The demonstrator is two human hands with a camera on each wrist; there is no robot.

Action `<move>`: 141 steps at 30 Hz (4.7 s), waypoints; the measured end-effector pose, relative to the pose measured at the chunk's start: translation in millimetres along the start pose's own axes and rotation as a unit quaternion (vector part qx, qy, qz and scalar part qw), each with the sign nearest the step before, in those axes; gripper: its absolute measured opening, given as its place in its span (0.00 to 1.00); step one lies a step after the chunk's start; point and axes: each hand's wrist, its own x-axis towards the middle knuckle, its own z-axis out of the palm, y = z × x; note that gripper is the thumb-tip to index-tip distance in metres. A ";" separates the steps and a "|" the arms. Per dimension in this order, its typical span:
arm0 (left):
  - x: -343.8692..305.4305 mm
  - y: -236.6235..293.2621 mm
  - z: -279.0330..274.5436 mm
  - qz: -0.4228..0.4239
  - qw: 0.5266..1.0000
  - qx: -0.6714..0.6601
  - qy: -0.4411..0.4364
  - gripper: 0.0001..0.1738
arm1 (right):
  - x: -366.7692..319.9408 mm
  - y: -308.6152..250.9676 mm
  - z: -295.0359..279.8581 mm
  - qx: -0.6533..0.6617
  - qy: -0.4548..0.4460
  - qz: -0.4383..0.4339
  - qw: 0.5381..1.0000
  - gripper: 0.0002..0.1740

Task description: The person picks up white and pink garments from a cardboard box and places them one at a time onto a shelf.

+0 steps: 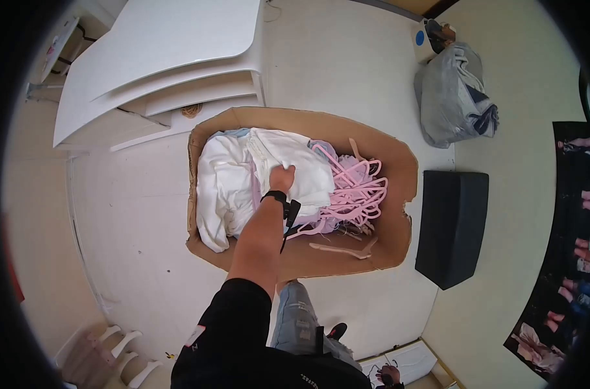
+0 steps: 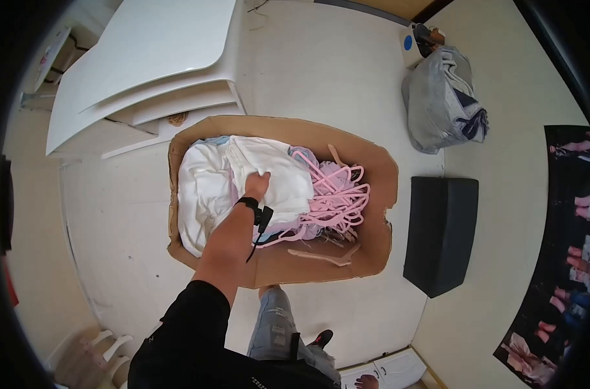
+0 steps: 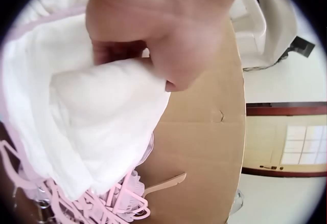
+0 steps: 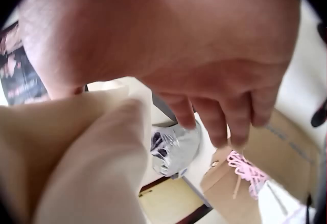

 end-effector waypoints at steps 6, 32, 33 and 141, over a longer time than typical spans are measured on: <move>-33.1 25.0 -6.5 0.104 0.925 -0.346 -0.119 0.12 | -54.0 -45.2 132.6 -0.112 0.153 -0.041 0.981 0.14; -638.7 50.5 70.3 -0.047 0.681 -0.003 -0.731 0.28 | -120.3 27.9 115.5 0.563 -0.331 -0.380 0.655 0.40; -659.1 48.4 79.6 -0.022 0.685 0.013 -0.728 0.28 | -105.7 44.5 107.0 0.588 -0.330 -0.403 0.618 0.42; -1470.7 -207.2 967.8 0.733 -0.330 0.127 -0.582 0.36 | 138.1 144.1 -298.9 0.828 0.332 0.267 0.364 0.20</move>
